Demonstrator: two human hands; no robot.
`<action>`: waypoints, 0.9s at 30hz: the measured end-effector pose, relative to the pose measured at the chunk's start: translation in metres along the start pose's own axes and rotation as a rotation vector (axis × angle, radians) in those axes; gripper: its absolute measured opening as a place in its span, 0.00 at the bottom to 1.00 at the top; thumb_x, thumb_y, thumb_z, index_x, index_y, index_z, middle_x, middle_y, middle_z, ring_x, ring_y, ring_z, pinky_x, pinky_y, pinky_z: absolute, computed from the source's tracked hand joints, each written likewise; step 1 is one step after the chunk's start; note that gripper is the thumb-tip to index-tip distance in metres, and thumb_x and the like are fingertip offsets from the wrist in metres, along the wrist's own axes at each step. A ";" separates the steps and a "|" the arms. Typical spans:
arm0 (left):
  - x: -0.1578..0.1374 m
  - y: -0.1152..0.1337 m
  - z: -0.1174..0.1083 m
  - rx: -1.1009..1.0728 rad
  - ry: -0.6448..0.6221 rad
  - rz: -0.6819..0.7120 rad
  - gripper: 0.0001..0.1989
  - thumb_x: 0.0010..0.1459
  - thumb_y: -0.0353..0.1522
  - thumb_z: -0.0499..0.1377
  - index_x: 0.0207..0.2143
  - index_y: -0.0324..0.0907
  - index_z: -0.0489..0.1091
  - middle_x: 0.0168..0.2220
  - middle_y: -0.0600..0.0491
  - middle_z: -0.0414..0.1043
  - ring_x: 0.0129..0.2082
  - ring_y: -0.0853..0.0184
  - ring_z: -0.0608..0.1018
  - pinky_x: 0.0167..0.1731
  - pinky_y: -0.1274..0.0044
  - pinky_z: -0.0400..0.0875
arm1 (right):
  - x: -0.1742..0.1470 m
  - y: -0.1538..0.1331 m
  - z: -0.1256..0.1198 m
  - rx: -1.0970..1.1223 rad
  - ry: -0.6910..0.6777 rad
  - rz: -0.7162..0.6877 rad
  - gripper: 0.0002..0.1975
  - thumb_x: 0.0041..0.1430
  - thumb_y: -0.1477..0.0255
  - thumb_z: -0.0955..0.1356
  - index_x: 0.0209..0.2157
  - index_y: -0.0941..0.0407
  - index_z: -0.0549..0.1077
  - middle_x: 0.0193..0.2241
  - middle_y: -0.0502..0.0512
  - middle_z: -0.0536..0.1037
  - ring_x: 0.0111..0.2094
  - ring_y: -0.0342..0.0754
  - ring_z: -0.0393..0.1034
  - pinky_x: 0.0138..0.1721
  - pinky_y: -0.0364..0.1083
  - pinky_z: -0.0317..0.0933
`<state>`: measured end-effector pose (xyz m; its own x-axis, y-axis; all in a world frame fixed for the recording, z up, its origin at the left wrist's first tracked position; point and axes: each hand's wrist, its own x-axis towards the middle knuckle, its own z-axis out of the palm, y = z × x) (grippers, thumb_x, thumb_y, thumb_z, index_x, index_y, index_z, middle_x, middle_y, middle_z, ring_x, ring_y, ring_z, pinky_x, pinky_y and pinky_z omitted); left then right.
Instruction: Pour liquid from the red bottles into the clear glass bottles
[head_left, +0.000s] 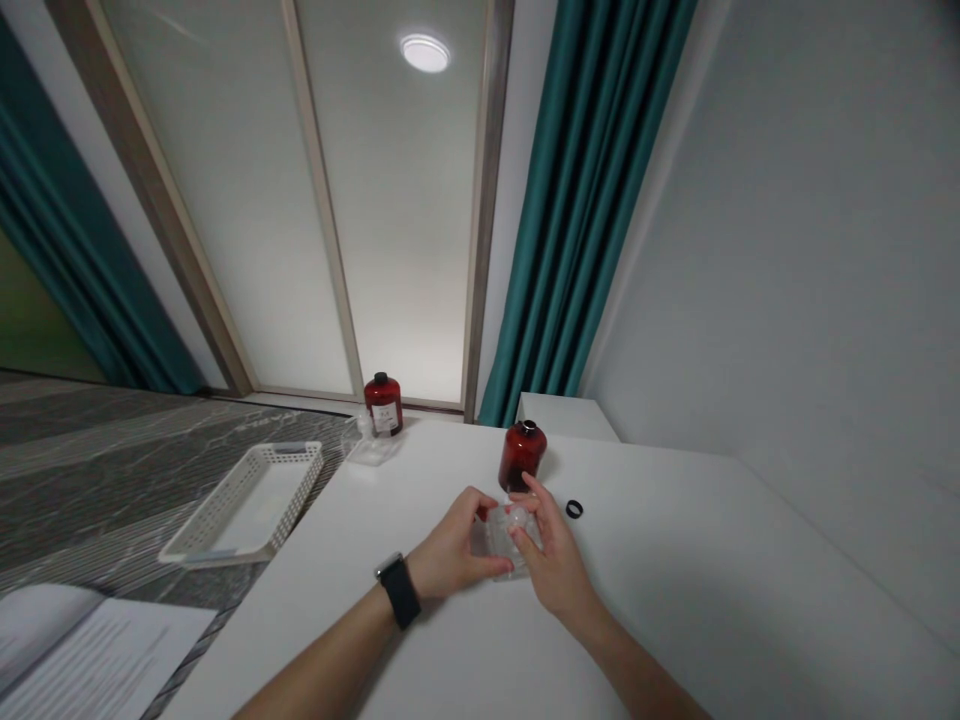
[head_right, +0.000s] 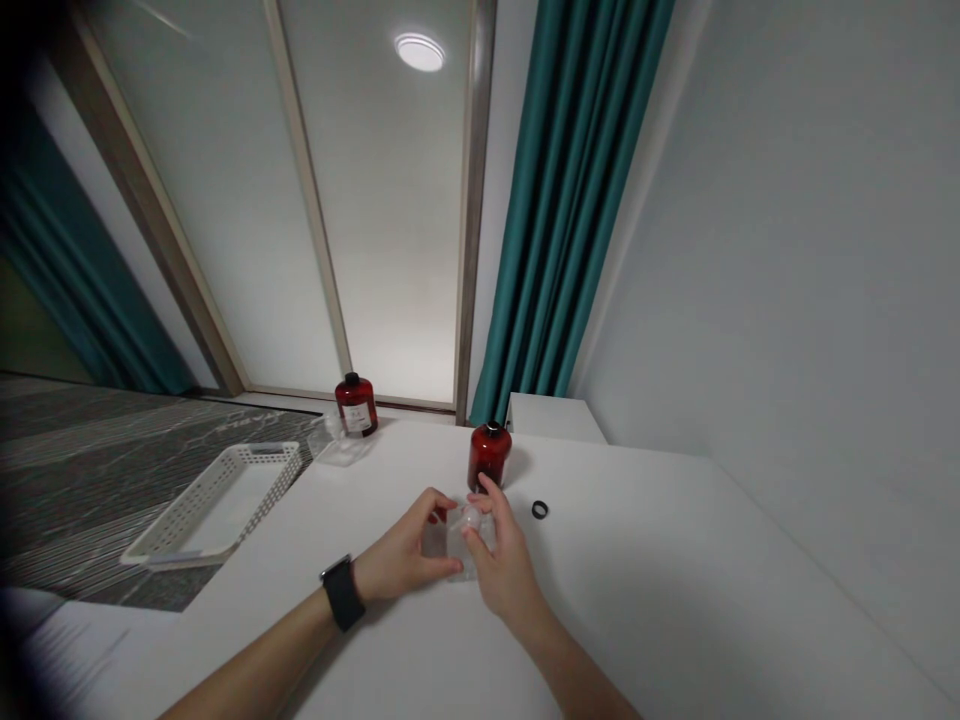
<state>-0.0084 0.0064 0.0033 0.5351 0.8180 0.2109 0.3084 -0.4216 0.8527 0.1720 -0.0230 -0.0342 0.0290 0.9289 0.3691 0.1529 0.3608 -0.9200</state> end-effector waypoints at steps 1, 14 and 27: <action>0.000 0.001 0.001 0.007 0.013 -0.006 0.28 0.44 0.32 0.72 0.45 0.41 0.63 0.44 0.49 0.68 0.44 0.59 0.71 0.46 0.68 0.67 | 0.001 0.001 -0.001 0.005 -0.003 0.000 0.30 0.61 0.66 0.68 0.63 0.51 0.57 0.45 0.56 0.76 0.56 0.54 0.67 0.62 0.57 0.53; 0.001 0.001 -0.004 0.089 0.022 0.047 0.19 0.49 0.32 0.69 0.42 0.41 0.66 0.41 0.50 0.70 0.41 0.61 0.72 0.45 0.69 0.69 | 0.012 -0.007 -0.027 0.102 -0.119 0.090 0.30 0.59 0.65 0.70 0.61 0.50 0.59 0.48 0.59 0.77 0.55 0.54 0.69 0.60 0.57 0.55; 0.008 -0.026 -0.001 -0.021 -0.093 0.124 0.34 0.54 0.31 0.65 0.62 0.42 0.60 0.53 0.44 0.71 0.50 0.57 0.74 0.54 0.64 0.68 | 0.010 -0.007 -0.024 -0.103 -0.129 -0.020 0.25 0.61 0.72 0.66 0.60 0.50 0.63 0.47 0.56 0.75 0.52 0.53 0.68 0.59 0.57 0.55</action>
<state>-0.0135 0.0244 -0.0169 0.6387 0.7204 0.2705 0.2201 -0.5079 0.8328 0.1950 -0.0183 -0.0208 -0.1011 0.9268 0.3616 0.2527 0.3754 -0.8917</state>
